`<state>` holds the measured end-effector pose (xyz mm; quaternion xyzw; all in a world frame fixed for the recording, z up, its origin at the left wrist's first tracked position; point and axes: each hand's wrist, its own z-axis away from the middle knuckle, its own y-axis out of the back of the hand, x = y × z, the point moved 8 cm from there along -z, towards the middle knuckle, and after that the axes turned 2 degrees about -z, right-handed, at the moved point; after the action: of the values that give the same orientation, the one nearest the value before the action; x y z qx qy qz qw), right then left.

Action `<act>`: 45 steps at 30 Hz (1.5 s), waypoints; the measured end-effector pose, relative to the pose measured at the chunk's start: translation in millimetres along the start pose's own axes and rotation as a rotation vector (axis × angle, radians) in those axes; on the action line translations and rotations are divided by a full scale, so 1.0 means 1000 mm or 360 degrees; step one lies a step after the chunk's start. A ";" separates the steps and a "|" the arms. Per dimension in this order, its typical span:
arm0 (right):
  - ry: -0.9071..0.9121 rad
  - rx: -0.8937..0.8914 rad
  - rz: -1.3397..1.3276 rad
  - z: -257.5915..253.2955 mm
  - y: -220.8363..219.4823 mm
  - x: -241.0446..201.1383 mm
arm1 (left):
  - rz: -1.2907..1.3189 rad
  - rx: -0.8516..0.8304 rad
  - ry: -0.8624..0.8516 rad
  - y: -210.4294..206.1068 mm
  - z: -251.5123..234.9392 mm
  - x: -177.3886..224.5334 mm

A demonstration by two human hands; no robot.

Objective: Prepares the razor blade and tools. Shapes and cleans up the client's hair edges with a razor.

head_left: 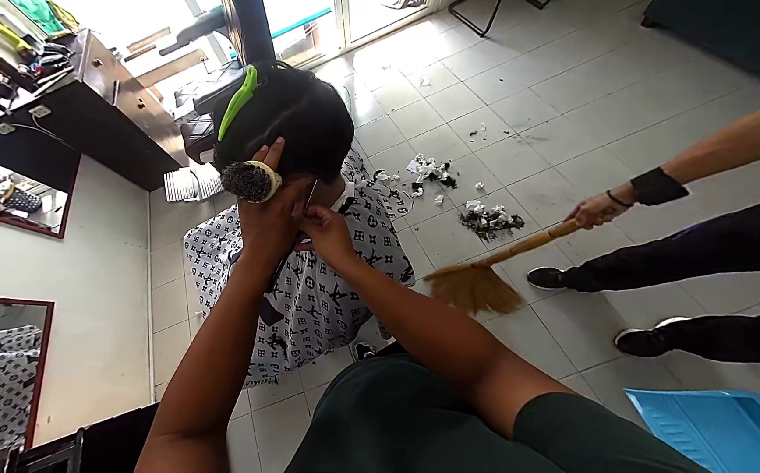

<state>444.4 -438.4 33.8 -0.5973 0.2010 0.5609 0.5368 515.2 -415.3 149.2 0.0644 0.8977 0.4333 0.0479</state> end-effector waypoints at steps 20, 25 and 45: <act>-0.0089 0.0020 -0.0197 0.002 -0.001 0.000 | 0.0073 -0.0052 0.0041 0.001 -0.001 -0.003; -0.0033 -0.0009 -0.0152 0.001 -0.004 -0.003 | 0.0022 -0.0046 0.0037 0.001 -0.002 -0.002; -0.0149 -0.0024 -0.0384 0.005 -0.004 0.000 | 0.0002 -0.0092 0.0043 0.000 -0.001 -0.003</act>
<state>445.2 -432.9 36.5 -0.5943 0.0982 0.5211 0.6047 517.8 -417.2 149.9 0.0575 0.8853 0.4599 0.0373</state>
